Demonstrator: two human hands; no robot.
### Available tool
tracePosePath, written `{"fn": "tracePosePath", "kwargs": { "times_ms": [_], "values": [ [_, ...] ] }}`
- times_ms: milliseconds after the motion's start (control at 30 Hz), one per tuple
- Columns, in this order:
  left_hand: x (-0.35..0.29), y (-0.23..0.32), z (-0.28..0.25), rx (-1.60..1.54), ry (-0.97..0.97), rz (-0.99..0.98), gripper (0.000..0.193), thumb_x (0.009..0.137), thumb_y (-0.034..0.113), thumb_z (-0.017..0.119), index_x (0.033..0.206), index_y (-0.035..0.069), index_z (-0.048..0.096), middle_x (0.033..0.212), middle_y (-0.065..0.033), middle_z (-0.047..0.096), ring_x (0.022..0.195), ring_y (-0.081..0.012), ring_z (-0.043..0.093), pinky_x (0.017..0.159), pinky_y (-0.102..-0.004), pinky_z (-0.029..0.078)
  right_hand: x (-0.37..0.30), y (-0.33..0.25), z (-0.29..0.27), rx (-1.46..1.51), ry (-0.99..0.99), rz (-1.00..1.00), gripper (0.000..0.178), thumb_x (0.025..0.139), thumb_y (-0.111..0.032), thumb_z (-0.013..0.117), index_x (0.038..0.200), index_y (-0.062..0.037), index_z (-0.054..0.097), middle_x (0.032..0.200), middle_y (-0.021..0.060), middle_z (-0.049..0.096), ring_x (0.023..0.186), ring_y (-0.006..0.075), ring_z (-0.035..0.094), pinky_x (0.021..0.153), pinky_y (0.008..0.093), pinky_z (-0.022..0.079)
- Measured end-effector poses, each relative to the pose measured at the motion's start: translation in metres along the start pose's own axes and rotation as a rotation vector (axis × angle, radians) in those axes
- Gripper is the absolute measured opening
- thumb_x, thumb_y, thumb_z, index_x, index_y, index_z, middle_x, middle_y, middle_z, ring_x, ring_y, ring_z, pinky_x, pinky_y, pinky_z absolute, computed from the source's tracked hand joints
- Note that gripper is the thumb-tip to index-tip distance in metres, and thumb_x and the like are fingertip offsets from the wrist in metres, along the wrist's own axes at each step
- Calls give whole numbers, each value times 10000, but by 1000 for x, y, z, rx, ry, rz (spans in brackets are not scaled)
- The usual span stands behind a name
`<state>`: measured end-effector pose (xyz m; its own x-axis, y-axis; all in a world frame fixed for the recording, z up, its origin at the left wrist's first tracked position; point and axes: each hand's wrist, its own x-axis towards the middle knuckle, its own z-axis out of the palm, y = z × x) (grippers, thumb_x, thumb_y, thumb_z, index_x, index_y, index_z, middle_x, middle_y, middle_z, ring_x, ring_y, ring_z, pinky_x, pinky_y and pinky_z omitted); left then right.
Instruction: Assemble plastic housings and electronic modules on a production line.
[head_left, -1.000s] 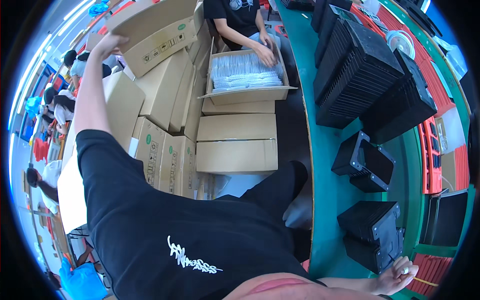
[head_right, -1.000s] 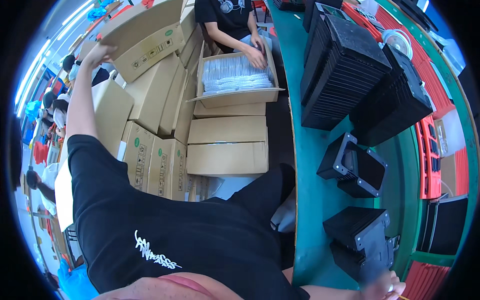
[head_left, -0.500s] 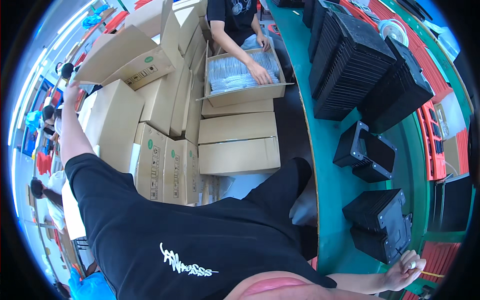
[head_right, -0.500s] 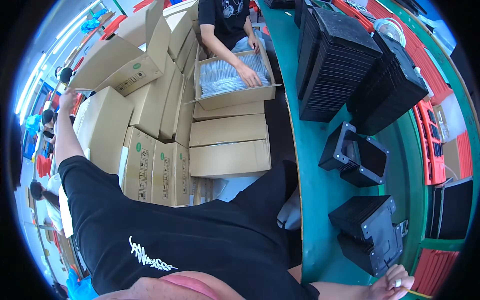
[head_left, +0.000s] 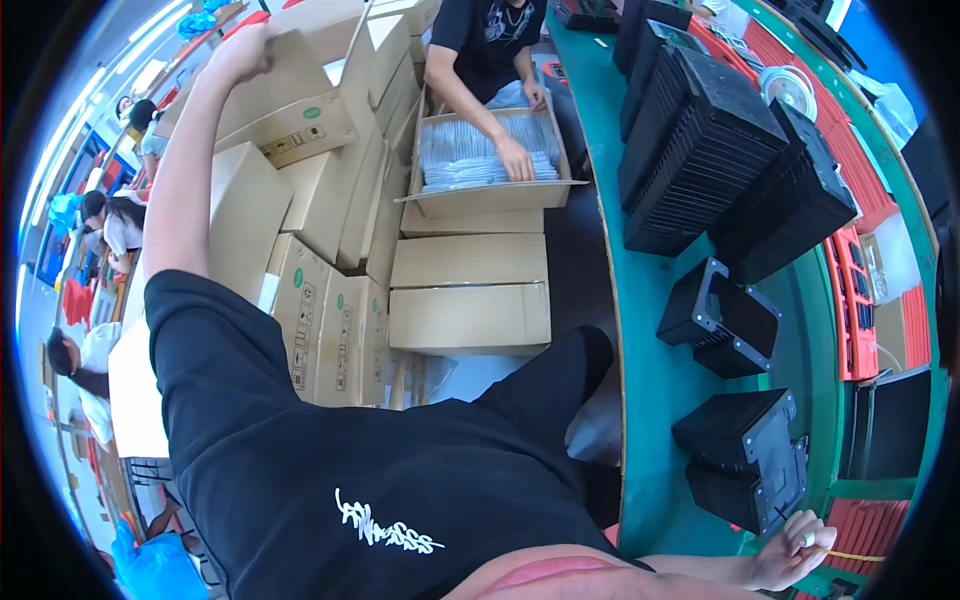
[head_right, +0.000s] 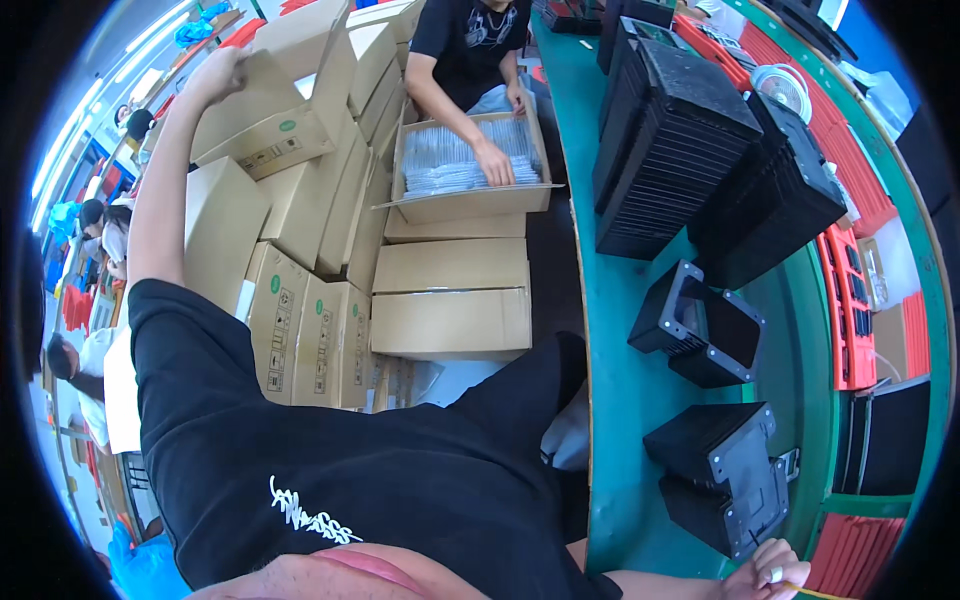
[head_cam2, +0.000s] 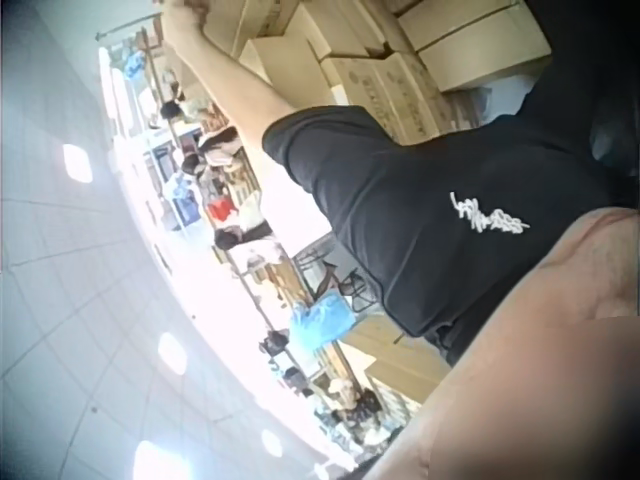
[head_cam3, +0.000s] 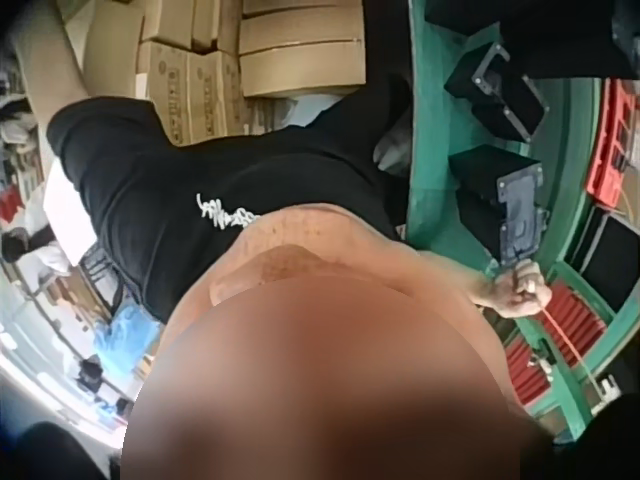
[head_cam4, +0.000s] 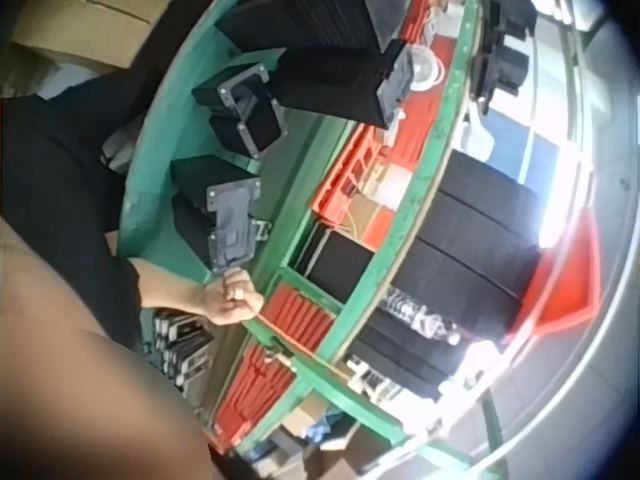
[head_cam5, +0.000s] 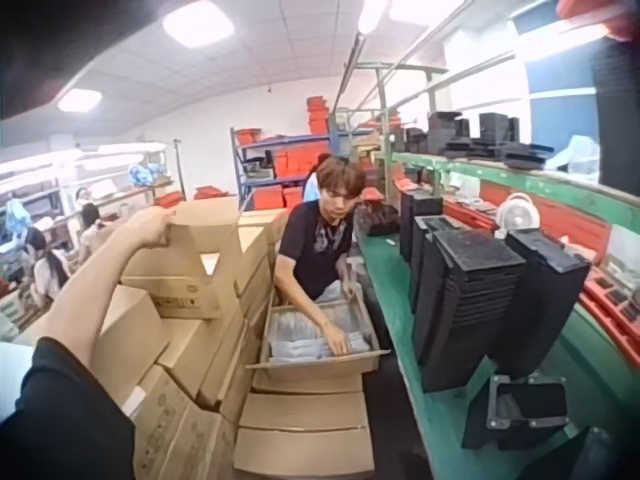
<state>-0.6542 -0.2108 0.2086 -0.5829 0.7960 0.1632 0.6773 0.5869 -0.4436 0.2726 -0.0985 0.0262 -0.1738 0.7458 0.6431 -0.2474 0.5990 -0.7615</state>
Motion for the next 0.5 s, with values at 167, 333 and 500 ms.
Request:
{"fn": "tracePosePath", "kwargs": {
  "times_ms": [167,333,500],
  "values": [
    [-37,-51,19,32,133,-80,189,755,91,720,934,31,726,931,-226,708,926,-390,690,792,-483,547,8,-3,-1,58,-71,-40,353,1078,-344,429,1027,-15,546,667,10,375,585,121,300,550,302,252],
    [-65,-53,34,-102,299,5,538,805,3,614,1335,92,634,1223,-260,660,1162,-401,628,999,-480,500,-1,4,-16,83,-3,-14,326,1046,-350,472,862,-85,427,678,-16,358,627,98,295,565,284,222],
    [-83,146,-81,84,320,5,716,837,26,607,1520,169,443,1407,-196,567,1257,-365,580,1042,-448,488,2,-2,1,65,78,-30,312,1022,-336,535,873,-77,445,675,-29,369,594,83,304,549,274,224]
  ]
}}
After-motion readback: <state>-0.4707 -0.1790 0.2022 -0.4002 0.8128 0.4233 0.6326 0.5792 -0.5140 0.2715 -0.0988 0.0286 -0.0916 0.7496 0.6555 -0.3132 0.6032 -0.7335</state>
